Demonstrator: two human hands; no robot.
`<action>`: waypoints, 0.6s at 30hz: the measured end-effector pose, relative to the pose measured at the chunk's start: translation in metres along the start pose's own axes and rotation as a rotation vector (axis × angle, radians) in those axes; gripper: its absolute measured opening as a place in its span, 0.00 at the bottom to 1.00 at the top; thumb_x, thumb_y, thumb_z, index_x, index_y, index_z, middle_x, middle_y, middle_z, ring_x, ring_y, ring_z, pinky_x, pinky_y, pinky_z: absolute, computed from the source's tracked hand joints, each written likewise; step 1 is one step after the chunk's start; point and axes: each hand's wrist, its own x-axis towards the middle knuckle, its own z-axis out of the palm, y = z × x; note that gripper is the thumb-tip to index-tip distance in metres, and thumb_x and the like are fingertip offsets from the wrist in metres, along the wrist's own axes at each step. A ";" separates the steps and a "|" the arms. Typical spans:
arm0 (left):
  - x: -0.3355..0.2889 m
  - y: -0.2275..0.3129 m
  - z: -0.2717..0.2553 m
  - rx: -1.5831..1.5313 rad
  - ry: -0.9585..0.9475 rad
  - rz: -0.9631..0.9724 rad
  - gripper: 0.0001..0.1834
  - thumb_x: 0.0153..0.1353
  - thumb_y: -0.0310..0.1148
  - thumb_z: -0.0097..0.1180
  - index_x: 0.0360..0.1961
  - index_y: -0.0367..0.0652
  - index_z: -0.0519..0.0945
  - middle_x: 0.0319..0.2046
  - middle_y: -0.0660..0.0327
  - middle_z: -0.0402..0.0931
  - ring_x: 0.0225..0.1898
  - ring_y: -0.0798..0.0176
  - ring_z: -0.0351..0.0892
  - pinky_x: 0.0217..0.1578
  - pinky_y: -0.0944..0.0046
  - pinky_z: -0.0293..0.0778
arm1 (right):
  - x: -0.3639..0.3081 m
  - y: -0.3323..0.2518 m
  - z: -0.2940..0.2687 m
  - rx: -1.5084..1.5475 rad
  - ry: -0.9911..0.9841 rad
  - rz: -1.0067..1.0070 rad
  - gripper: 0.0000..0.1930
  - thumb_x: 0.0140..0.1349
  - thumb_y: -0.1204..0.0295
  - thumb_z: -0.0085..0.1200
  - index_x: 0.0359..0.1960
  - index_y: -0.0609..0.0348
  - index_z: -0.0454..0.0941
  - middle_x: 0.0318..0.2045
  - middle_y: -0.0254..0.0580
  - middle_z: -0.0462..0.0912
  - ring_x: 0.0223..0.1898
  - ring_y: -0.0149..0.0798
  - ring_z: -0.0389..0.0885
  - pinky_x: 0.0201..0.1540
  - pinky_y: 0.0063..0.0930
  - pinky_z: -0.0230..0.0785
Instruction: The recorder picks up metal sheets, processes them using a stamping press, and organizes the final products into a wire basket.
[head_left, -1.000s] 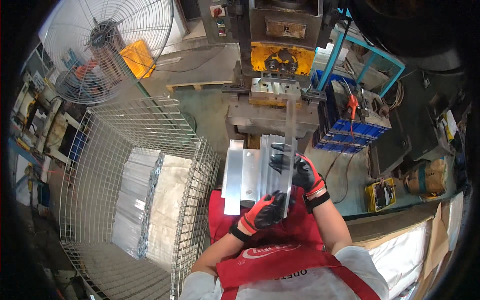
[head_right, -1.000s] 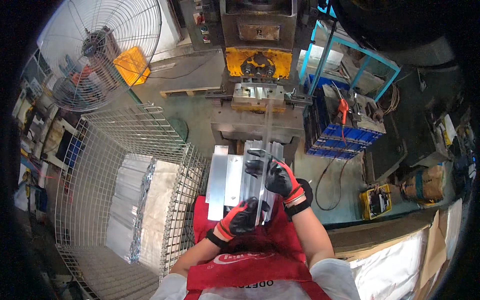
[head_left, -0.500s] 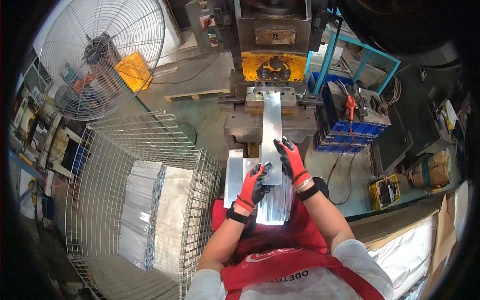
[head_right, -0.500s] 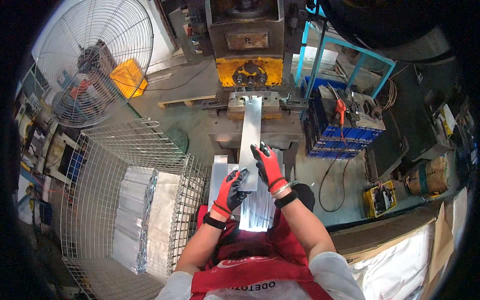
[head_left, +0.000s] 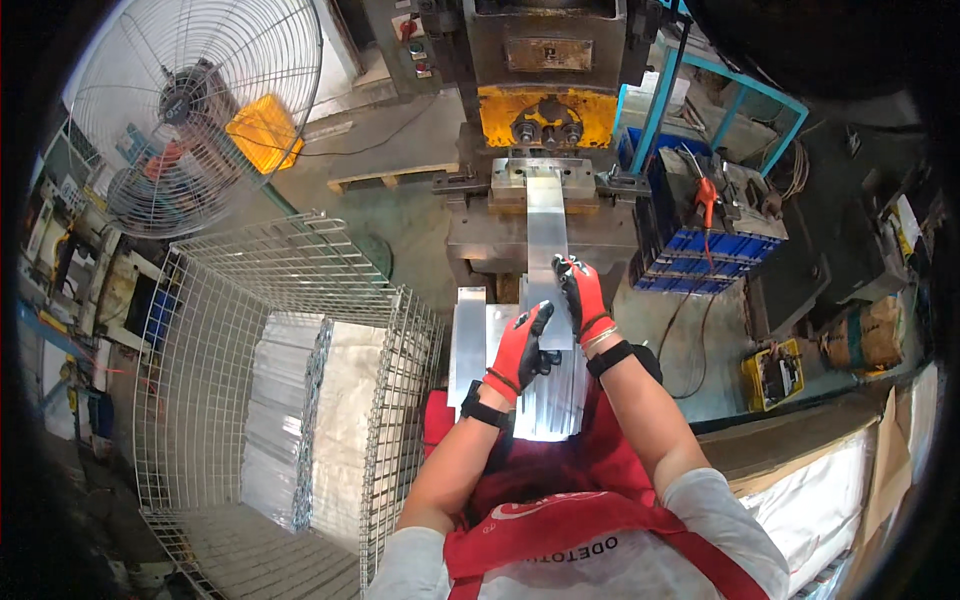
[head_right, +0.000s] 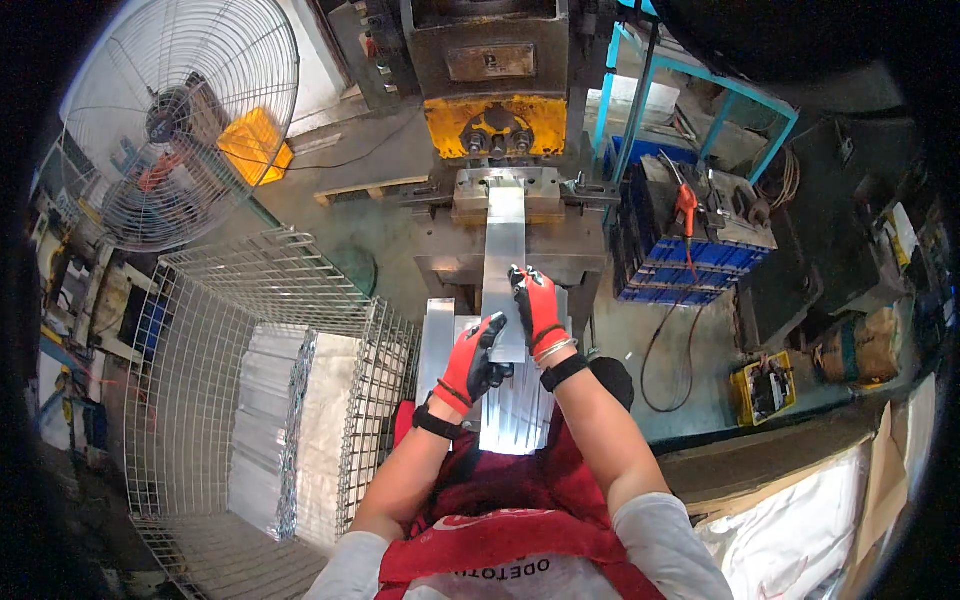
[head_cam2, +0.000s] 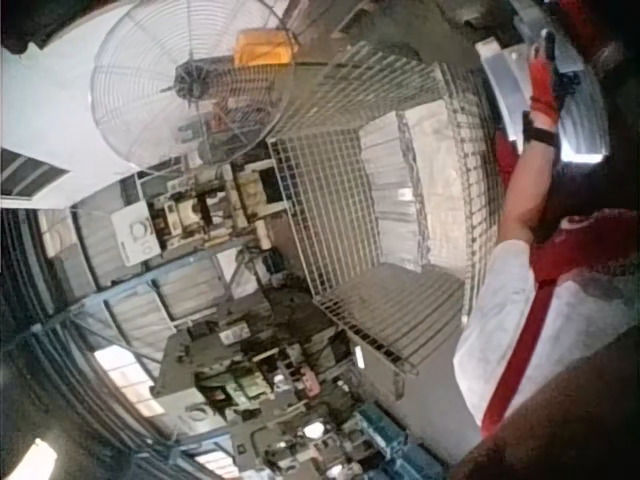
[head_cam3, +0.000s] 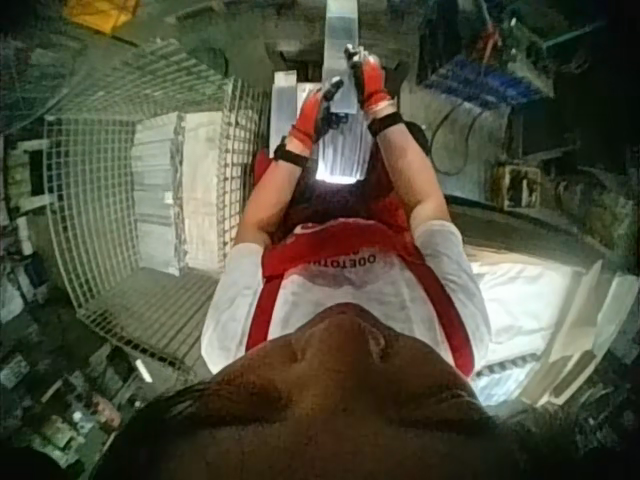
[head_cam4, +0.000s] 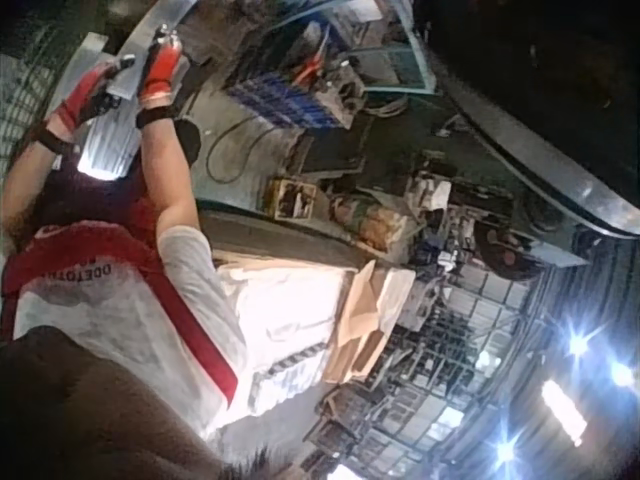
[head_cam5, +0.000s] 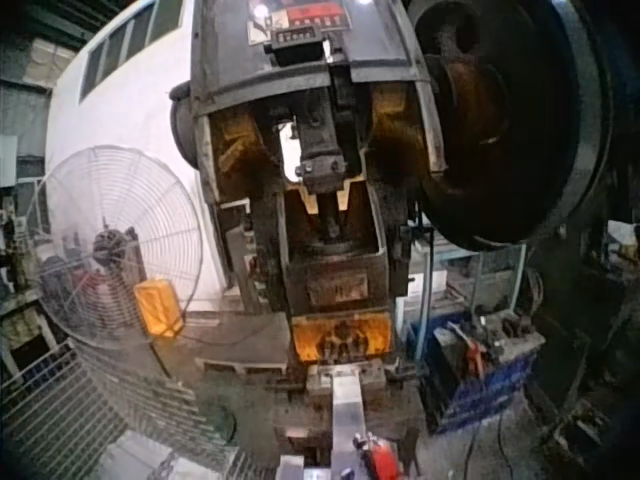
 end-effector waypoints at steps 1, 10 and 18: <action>0.001 -0.003 -0.002 -0.020 0.013 0.036 0.12 0.55 0.43 0.50 0.31 0.46 0.72 0.15 0.66 0.68 0.09 0.69 0.68 0.06 0.74 0.59 | -0.003 -0.002 0.001 0.061 0.005 0.116 0.12 0.56 0.63 0.48 0.18 0.53 0.68 0.15 0.20 0.61 0.18 0.19 0.56 0.19 0.18 0.49; -0.001 0.003 -0.001 -0.030 -0.052 -0.052 0.12 0.56 0.42 0.48 0.28 0.44 0.73 0.15 0.66 0.68 0.09 0.70 0.68 0.06 0.74 0.59 | -0.005 -0.011 0.000 0.111 -0.126 0.095 0.13 0.59 0.64 0.45 0.35 0.61 0.75 0.28 0.26 0.72 0.30 0.22 0.65 0.33 0.19 0.58; 0.001 -0.001 -0.004 0.014 -0.054 -0.018 0.13 0.56 0.43 0.48 0.28 0.44 0.73 0.16 0.65 0.69 0.10 0.69 0.69 0.07 0.74 0.59 | -0.002 -0.009 -0.007 0.043 -0.154 0.236 0.15 0.59 0.65 0.44 0.40 0.62 0.74 0.35 0.31 0.76 0.37 0.22 0.70 0.41 0.19 0.61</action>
